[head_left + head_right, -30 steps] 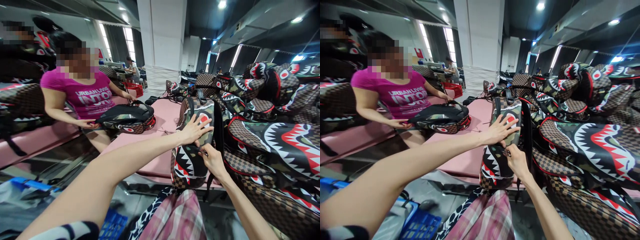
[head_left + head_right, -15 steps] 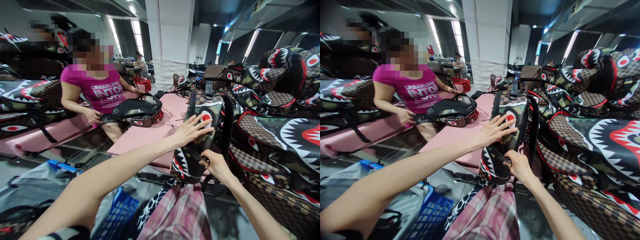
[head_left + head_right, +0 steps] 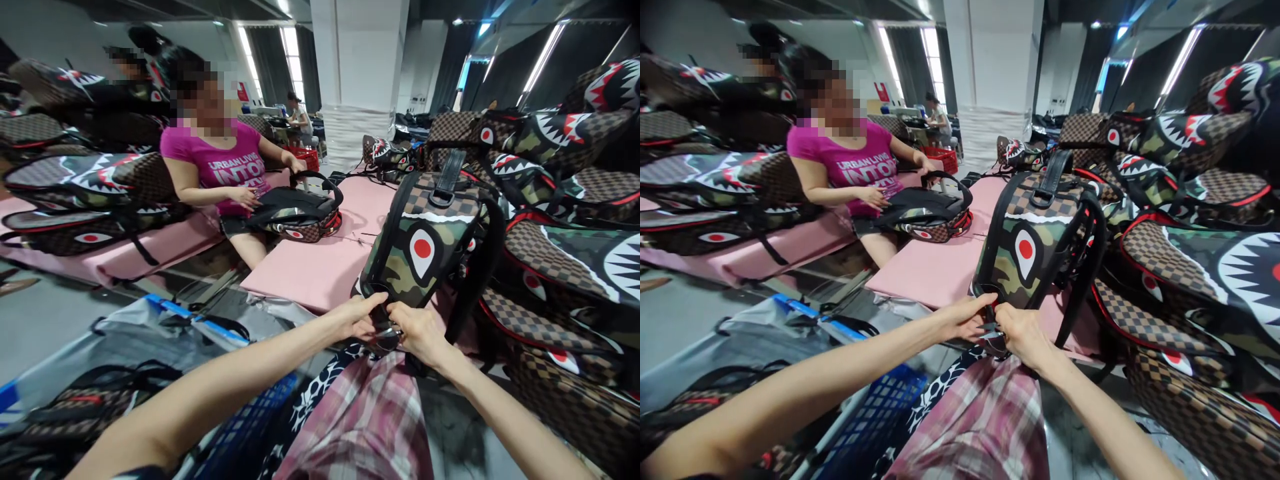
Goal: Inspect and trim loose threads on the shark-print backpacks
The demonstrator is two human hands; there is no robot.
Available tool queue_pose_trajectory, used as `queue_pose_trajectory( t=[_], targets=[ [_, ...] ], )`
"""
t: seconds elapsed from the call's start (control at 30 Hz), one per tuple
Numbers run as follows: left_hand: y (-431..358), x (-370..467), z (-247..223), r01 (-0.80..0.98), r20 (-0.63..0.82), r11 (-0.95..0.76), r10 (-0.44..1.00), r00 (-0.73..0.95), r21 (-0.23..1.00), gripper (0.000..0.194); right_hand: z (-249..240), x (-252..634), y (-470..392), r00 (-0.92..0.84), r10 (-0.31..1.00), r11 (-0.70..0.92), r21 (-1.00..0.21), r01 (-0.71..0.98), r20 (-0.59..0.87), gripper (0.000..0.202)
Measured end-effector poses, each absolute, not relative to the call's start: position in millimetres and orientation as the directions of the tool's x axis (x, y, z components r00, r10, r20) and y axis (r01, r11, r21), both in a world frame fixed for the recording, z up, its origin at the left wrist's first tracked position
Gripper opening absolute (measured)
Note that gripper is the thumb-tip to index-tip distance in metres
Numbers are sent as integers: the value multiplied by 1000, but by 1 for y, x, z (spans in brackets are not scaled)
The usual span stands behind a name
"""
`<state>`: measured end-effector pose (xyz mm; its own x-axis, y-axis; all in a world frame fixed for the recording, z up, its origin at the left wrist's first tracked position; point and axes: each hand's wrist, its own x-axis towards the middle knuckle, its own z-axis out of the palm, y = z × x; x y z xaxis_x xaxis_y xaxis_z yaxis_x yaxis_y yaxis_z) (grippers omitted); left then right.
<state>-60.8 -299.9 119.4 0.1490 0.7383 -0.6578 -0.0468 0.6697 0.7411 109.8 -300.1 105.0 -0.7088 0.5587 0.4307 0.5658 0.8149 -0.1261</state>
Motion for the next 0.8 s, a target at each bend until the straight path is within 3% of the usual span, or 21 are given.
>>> queue_pose_trajectory(
  t=[0.1, 0.27, 0.57, 0.7, 0.8],
  targets=[
    [-301, -69, 112, -181, -652, 666, 746, 140, 723, 5, 102, 107, -311, -757, 566, 805, -23, 592, 325, 27],
    [-326, -80, 82, -417, -559, 538, 825, 83, 732, 22, 98, 110, -331, -681, 705, 687, 46, 725, 197, 34],
    [-334, -71, 71, -414, -501, 492, 860, 96, 766, 21, 93, 125, -330, -645, 751, 660, -107, 744, 142, 42],
    [-329, -58, 80, -401, -462, 469, 879, 120, 787, 12, 106, 134, -321, -589, 789, 609, -350, 712, 173, 28],
    [-325, -47, 84, -406, -440, 456, 887, 136, 792, 9, 118, 140, -318, -465, 876, 447, -570, 689, 125, 23]
  ],
)
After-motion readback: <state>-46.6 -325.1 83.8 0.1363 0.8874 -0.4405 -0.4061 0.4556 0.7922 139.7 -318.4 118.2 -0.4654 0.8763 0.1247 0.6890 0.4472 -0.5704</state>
